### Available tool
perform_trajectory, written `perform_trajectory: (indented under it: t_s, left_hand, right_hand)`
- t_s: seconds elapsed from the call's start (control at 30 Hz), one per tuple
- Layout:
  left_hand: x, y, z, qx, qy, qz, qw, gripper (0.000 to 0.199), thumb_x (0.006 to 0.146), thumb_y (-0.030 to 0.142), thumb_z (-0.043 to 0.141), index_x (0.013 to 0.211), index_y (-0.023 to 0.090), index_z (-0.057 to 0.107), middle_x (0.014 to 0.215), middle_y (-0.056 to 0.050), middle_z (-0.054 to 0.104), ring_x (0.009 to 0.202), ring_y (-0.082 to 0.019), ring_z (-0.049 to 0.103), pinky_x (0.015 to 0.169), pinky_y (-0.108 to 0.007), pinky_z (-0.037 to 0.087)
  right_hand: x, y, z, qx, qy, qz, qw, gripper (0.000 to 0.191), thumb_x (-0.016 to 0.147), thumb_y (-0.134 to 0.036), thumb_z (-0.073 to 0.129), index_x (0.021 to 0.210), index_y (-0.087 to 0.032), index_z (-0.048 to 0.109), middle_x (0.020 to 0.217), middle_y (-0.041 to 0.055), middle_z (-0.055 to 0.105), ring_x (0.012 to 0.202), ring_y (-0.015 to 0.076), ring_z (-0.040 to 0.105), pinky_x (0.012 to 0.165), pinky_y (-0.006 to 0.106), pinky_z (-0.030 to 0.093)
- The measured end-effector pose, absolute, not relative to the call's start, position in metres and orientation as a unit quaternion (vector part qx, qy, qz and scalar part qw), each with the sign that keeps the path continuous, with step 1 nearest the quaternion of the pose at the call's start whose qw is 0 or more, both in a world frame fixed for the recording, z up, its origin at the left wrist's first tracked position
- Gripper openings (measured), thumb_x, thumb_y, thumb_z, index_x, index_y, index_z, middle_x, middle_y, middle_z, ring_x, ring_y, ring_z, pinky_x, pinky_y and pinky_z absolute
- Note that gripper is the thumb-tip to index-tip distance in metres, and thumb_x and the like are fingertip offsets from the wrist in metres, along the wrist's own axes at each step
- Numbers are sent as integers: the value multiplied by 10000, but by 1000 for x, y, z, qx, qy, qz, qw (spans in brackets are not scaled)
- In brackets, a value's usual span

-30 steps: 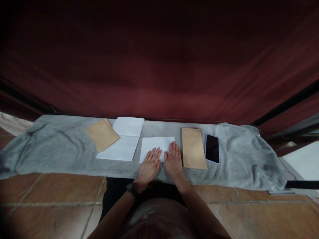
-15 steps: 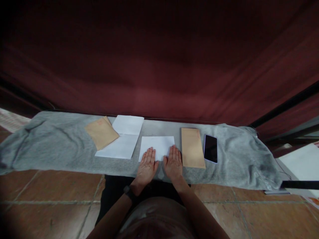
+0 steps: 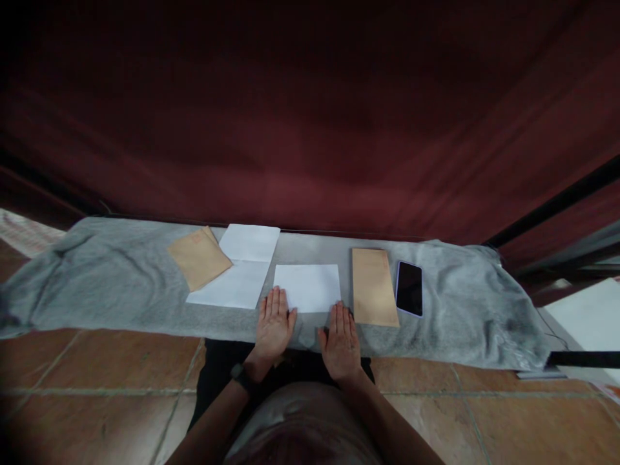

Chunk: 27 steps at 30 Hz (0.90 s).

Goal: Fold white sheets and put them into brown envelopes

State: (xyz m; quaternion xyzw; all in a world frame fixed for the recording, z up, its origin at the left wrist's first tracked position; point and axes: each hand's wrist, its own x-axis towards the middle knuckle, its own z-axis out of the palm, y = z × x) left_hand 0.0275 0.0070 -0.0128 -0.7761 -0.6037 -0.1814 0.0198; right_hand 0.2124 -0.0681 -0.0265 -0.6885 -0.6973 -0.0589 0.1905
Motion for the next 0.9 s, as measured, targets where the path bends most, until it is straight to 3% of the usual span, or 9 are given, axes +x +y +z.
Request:
perform_trajectory:
  t_s: [0.2, 0.37, 0.47, 0.7, 0.9]
  left_hand:
    - [49, 17, -8, -795, -581, -174, 4, 626, 1035, 327, 353, 1609, 124, 204, 1621, -155, 338, 1534, -292, 245, 1246, -556, 246]
    - [66, 25, -3, -843, -522, -128, -36, 553, 1048, 333, 323, 1577, 170, 317, 1616, -79, 376, 1532, -258, 262, 1246, -511, 269]
    - [64, 27, -1, -855, -505, -113, -36, 547, 1049, 319, 311, 1571, 155, 328, 1618, -78, 372, 1537, -238, 249, 1255, -485, 255]
    - [53, 26, -5, -872, -479, -101, -28, 617, 996, 185, 314, 1603, 127, 221, 1646, -109, 303, 1544, -221, 216, 1263, -457, 233]
    - [48, 21, -11, -831, -542, -130, -7, 595, 1030, 263, 334, 1585, 67, 243, 1626, -171, 323, 1535, -250, 245, 1240, -460, 290]
  right_hand:
    - [209, -72, -27, -692, -694, -52, 193, 687, 1041, -438, 376, 1599, -61, 240, 1598, 223, 362, 1455, 361, 397, 1174, 526, 350]
    - [212, -68, -20, -697, -686, -34, 203, 604, 1039, -406, 384, 1541, -71, 383, 1552, 222, 446, 1432, 358, 429, 1167, 526, 373]
    - [211, -58, -14, -691, -689, -23, 218, 573, 1048, -392, 370, 1526, -78, 406, 1515, 216, 497, 1433, 346, 430, 1161, 539, 385]
    - [184, -22, -11, -628, -752, 30, 200, 534, 1076, -318, 254, 1527, -74, 405, 1570, 167, 441, 1487, 260, 364, 1206, 473, 337]
    - [187, -22, -18, -642, -741, -9, 199, 603, 1068, -396, 343, 1558, -45, 332, 1602, 196, 369, 1508, 285, 316, 1215, 475, 312]
